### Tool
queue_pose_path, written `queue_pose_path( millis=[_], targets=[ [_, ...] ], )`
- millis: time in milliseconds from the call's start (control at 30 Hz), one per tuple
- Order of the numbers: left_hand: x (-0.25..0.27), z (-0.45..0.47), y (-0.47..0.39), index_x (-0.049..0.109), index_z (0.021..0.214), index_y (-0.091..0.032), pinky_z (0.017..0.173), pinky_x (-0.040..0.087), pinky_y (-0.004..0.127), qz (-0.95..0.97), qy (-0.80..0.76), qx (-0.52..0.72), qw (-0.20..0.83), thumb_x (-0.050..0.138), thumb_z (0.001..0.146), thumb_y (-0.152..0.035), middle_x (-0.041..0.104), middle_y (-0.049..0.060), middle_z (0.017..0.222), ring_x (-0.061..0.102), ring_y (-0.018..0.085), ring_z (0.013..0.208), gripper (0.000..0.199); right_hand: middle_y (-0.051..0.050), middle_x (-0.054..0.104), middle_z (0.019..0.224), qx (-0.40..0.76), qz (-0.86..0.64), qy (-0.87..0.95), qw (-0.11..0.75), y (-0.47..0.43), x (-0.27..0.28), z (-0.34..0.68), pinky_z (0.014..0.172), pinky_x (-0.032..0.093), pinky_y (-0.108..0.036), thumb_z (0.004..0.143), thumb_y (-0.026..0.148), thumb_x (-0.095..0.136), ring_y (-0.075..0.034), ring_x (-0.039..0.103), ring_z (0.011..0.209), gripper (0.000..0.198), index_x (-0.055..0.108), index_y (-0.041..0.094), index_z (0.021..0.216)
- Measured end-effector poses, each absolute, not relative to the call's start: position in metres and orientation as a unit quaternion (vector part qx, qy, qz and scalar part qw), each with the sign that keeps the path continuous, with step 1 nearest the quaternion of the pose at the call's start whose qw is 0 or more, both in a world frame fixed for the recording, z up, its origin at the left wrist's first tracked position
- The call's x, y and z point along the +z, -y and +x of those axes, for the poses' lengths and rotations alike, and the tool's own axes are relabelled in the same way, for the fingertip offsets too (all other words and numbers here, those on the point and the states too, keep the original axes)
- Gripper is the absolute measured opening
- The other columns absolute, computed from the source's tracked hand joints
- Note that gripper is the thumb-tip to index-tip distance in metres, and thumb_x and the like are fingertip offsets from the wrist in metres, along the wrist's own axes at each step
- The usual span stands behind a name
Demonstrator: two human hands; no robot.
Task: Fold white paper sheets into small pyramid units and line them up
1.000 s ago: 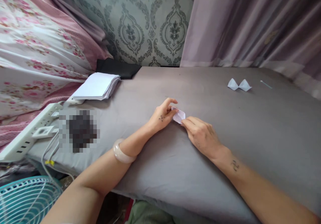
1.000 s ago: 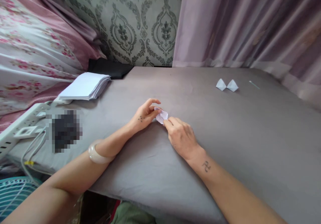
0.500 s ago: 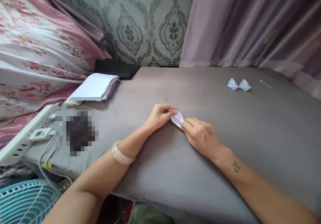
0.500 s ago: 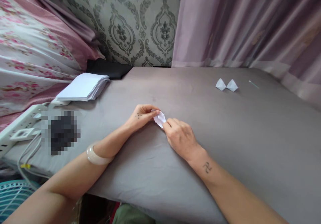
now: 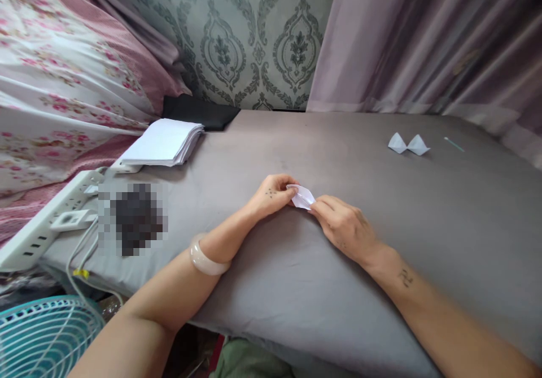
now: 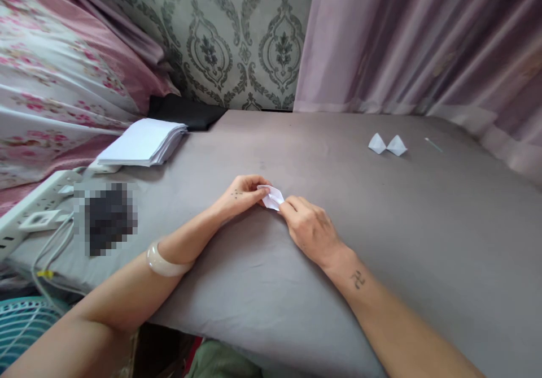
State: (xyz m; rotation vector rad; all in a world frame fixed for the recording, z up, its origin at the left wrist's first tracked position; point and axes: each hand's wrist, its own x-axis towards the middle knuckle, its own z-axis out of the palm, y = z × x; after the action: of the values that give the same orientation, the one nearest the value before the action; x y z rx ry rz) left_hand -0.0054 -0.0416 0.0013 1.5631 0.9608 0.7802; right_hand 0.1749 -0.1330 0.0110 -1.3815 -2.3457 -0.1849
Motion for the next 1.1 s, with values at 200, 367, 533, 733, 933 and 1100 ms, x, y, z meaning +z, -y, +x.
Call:
queue_pose_path(
  millis=[200, 367, 533, 733, 933, 1100],
  targets=[
    [0.007, -0.002, 0.045, 0.065, 0.079, -0.010, 0.065, 0.055, 0.026, 0.561, -0.428, 0.349, 0.616, 0.058, 0.076, -0.009, 0.065, 0.002, 0.067, 0.064, 0.012, 0.063, 0.007, -0.006, 0.066, 0.088, -0.039, -0.476, 0.848, 0.230, 0.132, 0.013, 0.176, 0.068, 0.043, -0.027, 0.094, 0.011, 0.041, -0.016, 0.060, 0.081, 0.023, 0.062, 0.018, 0.090],
    [0.008, 0.000, 0.048, 0.064, 0.077, -0.011, 0.065, 0.056, 0.028, 0.533, -0.425, 0.343, 0.646, 0.055, 0.076, -0.004, 0.066, 0.003, 0.069, 0.064, 0.013, 0.064, 0.011, -0.005, 0.064, 0.081, -0.035, -0.466, 0.850, 0.244, 0.131, 0.011, 0.175, 0.068, 0.043, -0.028, 0.096, 0.024, 0.045, -0.016, 0.058, 0.075, 0.019, 0.060, 0.018, 0.085],
    [0.015, 0.000, 0.050, 0.069, 0.080, -0.010, 0.069, 0.057, 0.029, 0.500, -0.419, 0.349, 0.673, 0.054, 0.077, -0.005, 0.069, 0.005, 0.071, 0.066, 0.013, 0.065, 0.015, -0.005, 0.065, 0.079, -0.047, -0.466, 0.846, 0.254, 0.130, 0.009, 0.175, 0.068, 0.044, -0.028, 0.098, 0.023, 0.042, -0.015, 0.059, 0.074, 0.023, 0.060, 0.018, 0.086],
    [0.023, -0.002, 0.050, 0.068, 0.078, -0.009, 0.069, 0.058, 0.029, 0.475, -0.440, 0.354, 0.675, 0.057, 0.076, -0.007, 0.068, 0.006, 0.070, 0.065, 0.013, 0.064, 0.011, -0.003, 0.066, 0.080, -0.018, -0.474, 0.842, 0.259, 0.132, 0.013, 0.175, 0.064, 0.043, -0.024, 0.099, 0.019, 0.038, -0.012, 0.058, 0.070, 0.029, 0.066, 0.021, 0.102],
    [0.017, -0.002, 0.049, 0.067, 0.080, -0.008, 0.067, 0.057, 0.030, 0.484, -0.429, 0.358, 0.673, 0.056, 0.076, -0.007, 0.067, 0.007, 0.074, 0.065, 0.015, 0.066, 0.012, -0.002, 0.064, 0.077, -0.035, -0.458, 0.858, 0.228, 0.132, 0.012, 0.175, 0.062, 0.041, -0.022, 0.096, 0.017, 0.039, -0.010, 0.054, 0.066, 0.032, 0.069, 0.025, 0.106],
    [0.008, 0.001, 0.051, 0.067, 0.089, -0.009, 0.060, 0.048, 0.023, 0.533, -0.433, 0.366, 0.628, 0.053, 0.078, -0.008, 0.066, 0.005, 0.074, 0.059, 0.011, 0.063, 0.018, -0.003, 0.063, 0.073, -0.101, -0.433, 0.870, 0.211, 0.132, 0.008, 0.171, 0.063, 0.042, -0.024, 0.093, 0.011, 0.043, -0.012, 0.055, 0.067, 0.030, 0.071, 0.020, 0.103]
  ],
)
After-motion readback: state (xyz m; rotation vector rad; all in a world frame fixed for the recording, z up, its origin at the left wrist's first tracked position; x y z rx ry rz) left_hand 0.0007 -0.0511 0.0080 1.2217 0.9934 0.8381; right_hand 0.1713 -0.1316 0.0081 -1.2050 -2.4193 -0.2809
